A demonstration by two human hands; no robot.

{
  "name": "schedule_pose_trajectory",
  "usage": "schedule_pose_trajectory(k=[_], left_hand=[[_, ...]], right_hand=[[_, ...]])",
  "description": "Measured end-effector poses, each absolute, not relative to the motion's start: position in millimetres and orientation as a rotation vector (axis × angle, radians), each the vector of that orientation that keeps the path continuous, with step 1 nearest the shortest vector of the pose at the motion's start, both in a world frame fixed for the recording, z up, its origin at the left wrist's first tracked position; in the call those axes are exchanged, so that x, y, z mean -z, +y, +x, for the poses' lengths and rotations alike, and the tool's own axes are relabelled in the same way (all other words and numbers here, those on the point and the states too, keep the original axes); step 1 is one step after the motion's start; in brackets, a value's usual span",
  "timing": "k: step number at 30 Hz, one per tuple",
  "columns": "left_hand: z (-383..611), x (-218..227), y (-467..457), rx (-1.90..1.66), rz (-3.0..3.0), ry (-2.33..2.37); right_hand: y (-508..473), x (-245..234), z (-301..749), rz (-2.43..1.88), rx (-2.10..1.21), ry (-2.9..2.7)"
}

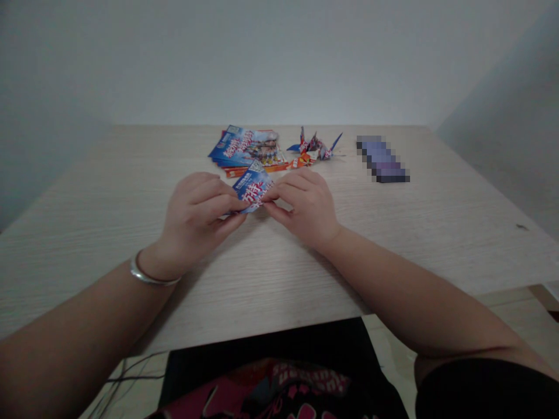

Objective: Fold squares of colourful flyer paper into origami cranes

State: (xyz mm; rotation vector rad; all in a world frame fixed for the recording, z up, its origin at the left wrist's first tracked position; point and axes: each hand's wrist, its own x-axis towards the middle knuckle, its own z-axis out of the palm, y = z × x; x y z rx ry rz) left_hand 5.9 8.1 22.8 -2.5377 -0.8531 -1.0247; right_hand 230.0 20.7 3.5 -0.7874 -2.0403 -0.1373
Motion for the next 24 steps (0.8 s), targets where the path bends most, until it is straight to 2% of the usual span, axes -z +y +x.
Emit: schedule_pose_trajectory(k=[9, 16, 24], left_hand=[[4.7, -21.9, 8.8, 1.069, -2.507, -0.827], [5.1, -20.9, 9.5, 1.024, -2.528, -0.991], [4.5, -16.4, 10.7, 1.361, -2.534, -1.081]], right_hand=[[24.1, -3.3, 232.0, -0.771, 0.158, -2.044], [23.6, -1.9, 231.7, -0.803, 0.126, -2.020], [28.2, 0.9, 236.8, -0.790, 0.056, -1.991]])
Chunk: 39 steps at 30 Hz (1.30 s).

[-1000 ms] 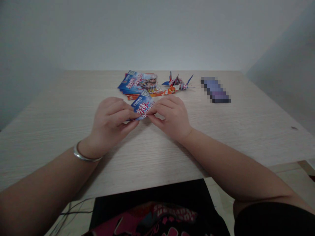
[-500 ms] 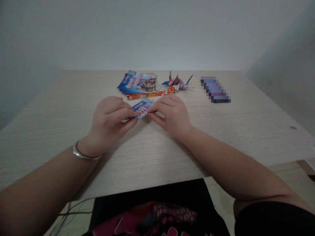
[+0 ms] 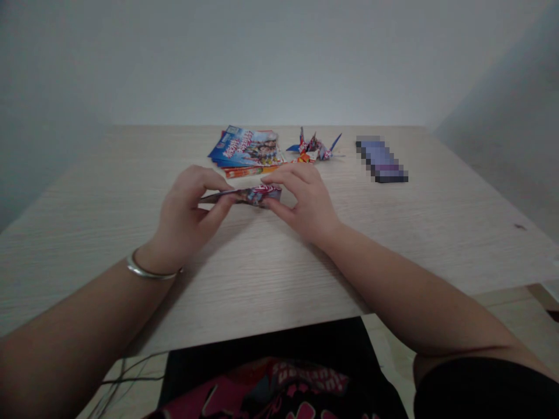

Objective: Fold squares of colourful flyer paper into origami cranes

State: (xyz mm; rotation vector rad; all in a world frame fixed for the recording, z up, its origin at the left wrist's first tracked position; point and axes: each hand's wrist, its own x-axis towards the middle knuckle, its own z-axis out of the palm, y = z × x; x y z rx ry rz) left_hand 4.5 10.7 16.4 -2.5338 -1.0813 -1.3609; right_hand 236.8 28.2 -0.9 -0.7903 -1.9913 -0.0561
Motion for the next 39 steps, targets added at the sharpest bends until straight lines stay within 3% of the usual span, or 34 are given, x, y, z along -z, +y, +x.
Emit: schedule_pose_trajectory(k=[17, 39], left_hand=[[8, -18, 3, 1.385, -2.707, -1.028], [7, -19, -1, 1.368, -2.682, -0.961]], right_hand=[[17, -9, 225, -0.598, 0.082, -1.983], [9, -12, 217, -0.649, -0.035, -2.012]])
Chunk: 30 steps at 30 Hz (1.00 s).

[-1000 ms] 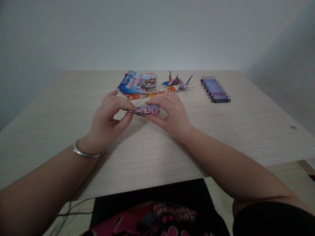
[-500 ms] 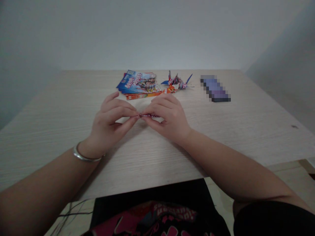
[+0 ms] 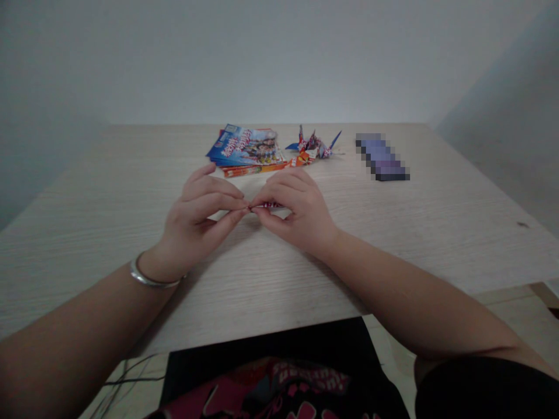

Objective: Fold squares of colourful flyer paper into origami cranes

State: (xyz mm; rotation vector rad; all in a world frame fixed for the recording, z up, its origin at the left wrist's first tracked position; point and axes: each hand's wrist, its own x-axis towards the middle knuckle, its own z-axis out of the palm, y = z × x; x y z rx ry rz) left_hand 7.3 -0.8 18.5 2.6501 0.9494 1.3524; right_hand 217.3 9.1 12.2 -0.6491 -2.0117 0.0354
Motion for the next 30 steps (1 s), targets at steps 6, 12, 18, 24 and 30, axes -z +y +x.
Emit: schedule_pose_trajectory(k=[6, 12, 18, 24, 30], left_hand=[[6, -16, 4, -1.462, 2.678, 1.069], [1, -15, 10, -1.579, 2.599, 1.213], [-1, -10, 14, -1.584, 2.580, 1.141], [-1, -8, 13, -1.501, 2.614, 1.120], [2, -13, 10, -1.331, 2.723, 0.995]], right_hand=[[17, -7, 228, -0.759, -0.019, -1.968], [21, -3, 234, -0.868, -0.061, -1.831], [15, -5, 234, -1.047, -0.452, -1.821], [31, 12, 240, -1.080, -0.707, -1.632], [52, 33, 248, -1.066, -1.079, -1.442]])
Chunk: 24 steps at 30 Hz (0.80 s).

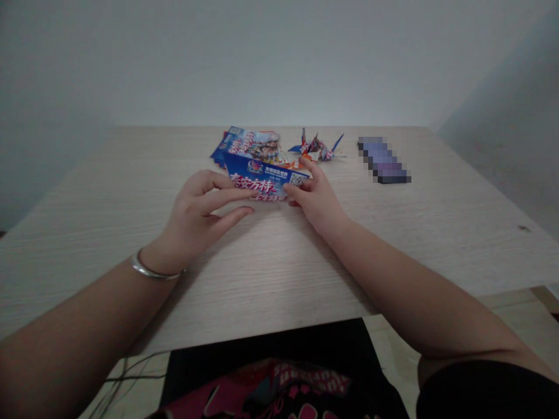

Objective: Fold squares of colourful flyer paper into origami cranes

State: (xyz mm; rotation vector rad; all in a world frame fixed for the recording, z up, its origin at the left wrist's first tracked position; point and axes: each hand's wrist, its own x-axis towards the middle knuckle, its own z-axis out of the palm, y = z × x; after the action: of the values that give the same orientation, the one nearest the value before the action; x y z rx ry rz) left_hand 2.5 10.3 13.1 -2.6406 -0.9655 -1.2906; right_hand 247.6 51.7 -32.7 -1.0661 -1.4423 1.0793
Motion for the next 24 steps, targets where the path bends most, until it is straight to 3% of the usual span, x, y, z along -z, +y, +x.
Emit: schedule_pose_trajectory(k=[6, 9, 14, 24], left_hand=[[-2, 14, 26, 1.585, -2.401, -1.447], [-5, 22, 32, 1.694, -2.511, -1.463], [-2, 5, 22, 1.354, -2.903, -1.268], [-3, 2, 21, 0.774, -2.783, -1.134]], right_hand=[[46, 20, 247, -0.964, -1.238, -1.367], [41, 14, 244, -0.949, -1.274, -1.367], [45, 17, 246, -0.918, -1.144, -1.367], [49, 22, 242, -0.966, -1.163, -1.382]])
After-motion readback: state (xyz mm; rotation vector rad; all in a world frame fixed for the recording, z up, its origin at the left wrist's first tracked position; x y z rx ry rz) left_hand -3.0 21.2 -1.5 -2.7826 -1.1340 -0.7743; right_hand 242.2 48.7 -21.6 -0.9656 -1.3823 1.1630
